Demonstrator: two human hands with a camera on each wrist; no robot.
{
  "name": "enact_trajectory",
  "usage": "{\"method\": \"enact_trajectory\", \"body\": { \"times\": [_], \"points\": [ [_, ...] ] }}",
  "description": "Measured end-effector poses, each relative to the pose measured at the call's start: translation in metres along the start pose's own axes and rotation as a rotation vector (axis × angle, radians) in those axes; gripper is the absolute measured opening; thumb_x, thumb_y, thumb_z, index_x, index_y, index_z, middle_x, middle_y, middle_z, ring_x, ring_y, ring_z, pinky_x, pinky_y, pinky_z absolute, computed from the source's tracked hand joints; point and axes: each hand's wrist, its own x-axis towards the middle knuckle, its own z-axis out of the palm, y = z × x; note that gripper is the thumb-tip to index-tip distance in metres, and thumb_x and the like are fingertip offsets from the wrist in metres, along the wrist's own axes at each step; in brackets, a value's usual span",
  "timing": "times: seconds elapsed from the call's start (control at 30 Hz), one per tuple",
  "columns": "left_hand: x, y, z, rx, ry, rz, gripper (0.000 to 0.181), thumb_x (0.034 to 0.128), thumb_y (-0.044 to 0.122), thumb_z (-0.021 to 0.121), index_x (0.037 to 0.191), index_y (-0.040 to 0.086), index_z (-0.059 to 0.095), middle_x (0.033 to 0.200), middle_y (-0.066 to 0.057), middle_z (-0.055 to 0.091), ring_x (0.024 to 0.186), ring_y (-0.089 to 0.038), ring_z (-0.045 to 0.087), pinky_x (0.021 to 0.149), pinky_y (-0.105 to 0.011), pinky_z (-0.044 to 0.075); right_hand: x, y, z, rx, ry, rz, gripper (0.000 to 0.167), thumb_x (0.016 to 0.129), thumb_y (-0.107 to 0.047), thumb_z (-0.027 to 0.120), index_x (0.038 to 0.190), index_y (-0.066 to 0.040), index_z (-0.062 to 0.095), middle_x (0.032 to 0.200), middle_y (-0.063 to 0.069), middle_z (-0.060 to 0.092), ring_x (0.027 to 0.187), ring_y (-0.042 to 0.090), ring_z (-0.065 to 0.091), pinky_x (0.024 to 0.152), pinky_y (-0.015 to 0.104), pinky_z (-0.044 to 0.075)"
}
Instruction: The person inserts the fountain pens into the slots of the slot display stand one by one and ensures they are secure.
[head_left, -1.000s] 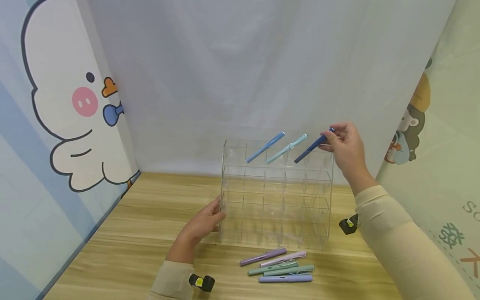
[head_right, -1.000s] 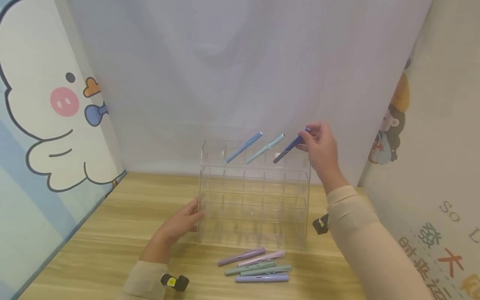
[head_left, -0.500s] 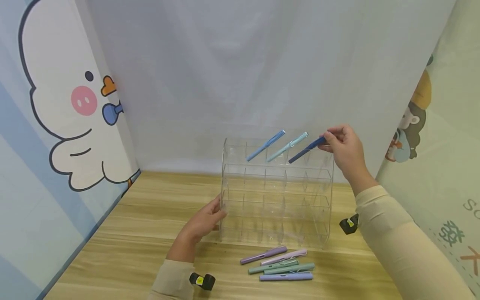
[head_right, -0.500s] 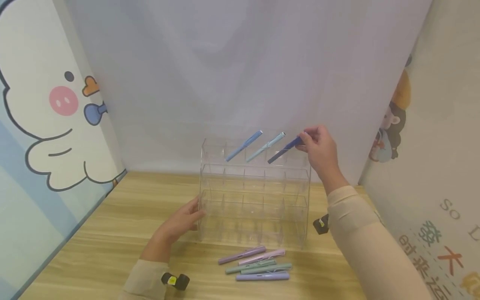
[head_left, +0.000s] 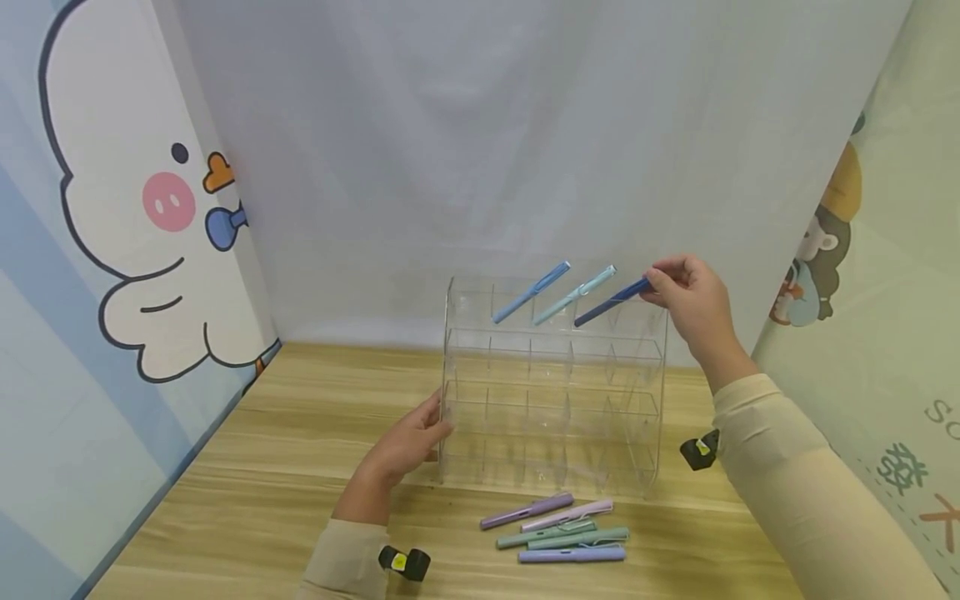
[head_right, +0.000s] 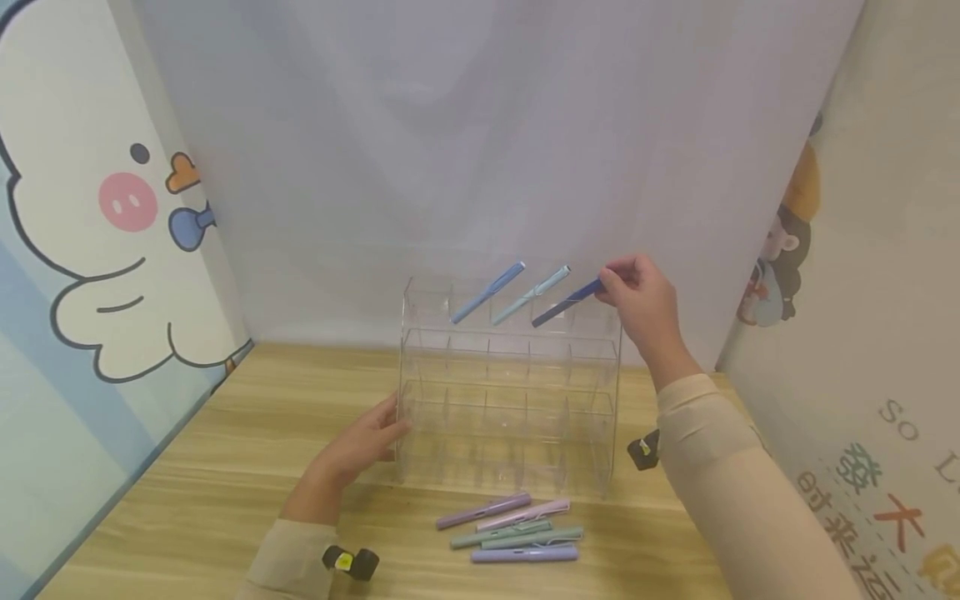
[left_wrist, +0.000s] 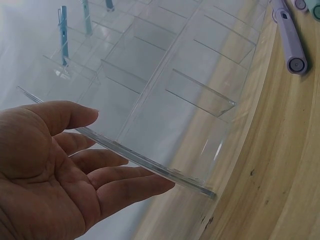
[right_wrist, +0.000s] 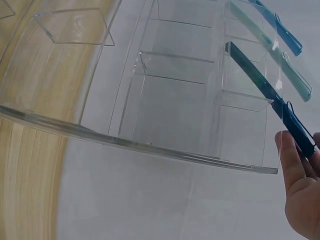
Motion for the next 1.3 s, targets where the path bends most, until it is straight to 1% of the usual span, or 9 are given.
{"method": "enact_trajectory", "body": {
  "times": [0.1, 0.2, 0.3, 0.43, 0.6, 0.8, 1.07, 1.2, 1.3],
  "points": [
    [-0.001, 0.000, 0.000, 0.003, -0.001, -0.006, 0.067, 0.1030, 0.031, 0.052, 0.159, 0.032, 0.015, 0.162, -0.010, 0.024, 0.146, -0.035, 0.029, 0.102, -0.056, 0.044, 0.000, -0.001, -0.002, -0.002, -0.007, 0.011, 0.039, 0.099, -0.030, 0.058, 0.122, 0.002, 0.052, 0.110, 0.008, 0.061, 0.088, 0.003, 0.068, 0.082, 0.019, 0.055],
    [-0.002, 0.001, 0.000, 0.008, -0.002, -0.004, 0.067, 0.1028, 0.034, 0.052, 0.159, 0.032, 0.014, 0.163, -0.009, 0.022, 0.146, -0.035, 0.028, 0.102, -0.056, 0.044, -0.001, -0.003, -0.004, -0.004, 0.014, 0.009, 0.044, 0.100, -0.033, 0.057, 0.126, 0.002, 0.049, 0.113, 0.009, 0.061, 0.090, 0.005, 0.067, 0.082, 0.020, 0.056],
    [-0.002, 0.001, 0.000, 0.006, -0.003, -0.005, 0.067, 0.1026, 0.035, 0.052, 0.158, 0.033, 0.015, 0.163, -0.009, 0.022, 0.146, -0.035, 0.028, 0.103, -0.056, 0.044, -0.003, -0.007, -0.008, -0.032, 0.064, -0.014, 0.049, 0.100, -0.037, 0.055, 0.130, 0.002, 0.048, 0.116, 0.007, 0.061, 0.096, 0.006, 0.065, 0.081, 0.019, 0.056],
    [0.000, 0.000, 0.000, 0.006, -0.003, -0.006, 0.067, 0.1025, 0.034, 0.052, 0.159, 0.032, 0.015, 0.163, -0.009, 0.022, 0.146, -0.035, 0.028, 0.103, -0.056, 0.044, -0.008, -0.010, -0.017, -0.070, 0.144, -0.049, 0.047, 0.100, -0.038, 0.054, 0.132, -0.005, 0.048, 0.116, -0.003, 0.059, 0.102, 0.005, 0.061, 0.084, 0.016, 0.053],
    [0.000, -0.001, 0.000, 0.007, -0.008, -0.007, 0.068, 0.1027, 0.033, 0.052, 0.159, 0.030, 0.014, 0.163, -0.009, 0.023, 0.146, -0.035, 0.029, 0.102, -0.056, 0.044, -0.019, -0.011, -0.028, -0.037, 0.198, -0.053, 0.043, 0.101, -0.034, 0.054, 0.136, -0.011, 0.046, 0.121, -0.007, 0.057, 0.109, 0.005, 0.058, 0.087, 0.013, 0.049],
    [0.001, -0.002, 0.000, 0.009, -0.002, -0.006, 0.066, 0.1030, 0.032, 0.052, 0.158, 0.035, 0.016, 0.163, -0.008, 0.023, 0.146, -0.035, 0.029, 0.102, -0.057, 0.044, -0.043, -0.011, -0.035, -0.005, 0.216, -0.064, 0.043, 0.101, -0.028, 0.055, 0.139, -0.011, 0.044, 0.129, 0.000, 0.055, 0.114, 0.009, 0.056, 0.087, 0.010, 0.048],
    [0.001, -0.003, 0.000, 0.006, 0.002, -0.003, 0.064, 0.1032, 0.032, 0.051, 0.157, 0.037, 0.017, 0.163, -0.008, 0.023, 0.146, -0.036, 0.028, 0.102, -0.058, 0.044, -0.085, 0.002, -0.032, -0.024, 0.145, -0.129, 0.039, 0.102, -0.020, 0.053, 0.137, -0.004, 0.047, 0.125, -0.005, 0.057, 0.112, 0.005, 0.060, 0.085, 0.010, 0.050],
    [0.001, -0.002, 0.000, 0.008, -0.003, 0.005, 0.065, 0.1032, 0.032, 0.051, 0.157, 0.036, 0.016, 0.162, -0.008, 0.023, 0.145, -0.037, 0.029, 0.101, -0.058, 0.044, -0.104, 0.008, -0.030, -0.057, 0.062, -0.143, 0.037, 0.102, -0.018, 0.053, 0.136, -0.002, 0.048, 0.124, -0.007, 0.058, 0.109, 0.004, 0.062, 0.084, 0.011, 0.051],
    [0.001, -0.002, 0.000, 0.009, -0.005, 0.000, 0.065, 0.1031, 0.032, 0.052, 0.158, 0.036, 0.016, 0.162, -0.008, 0.024, 0.145, -0.036, 0.029, 0.101, -0.057, 0.044, -0.118, 0.012, -0.028, -0.107, -0.038, -0.149, 0.035, 0.102, -0.014, 0.054, 0.134, -0.002, 0.049, 0.123, -0.006, 0.058, 0.106, 0.002, 0.061, 0.082, 0.012, 0.051]
  ]
}}
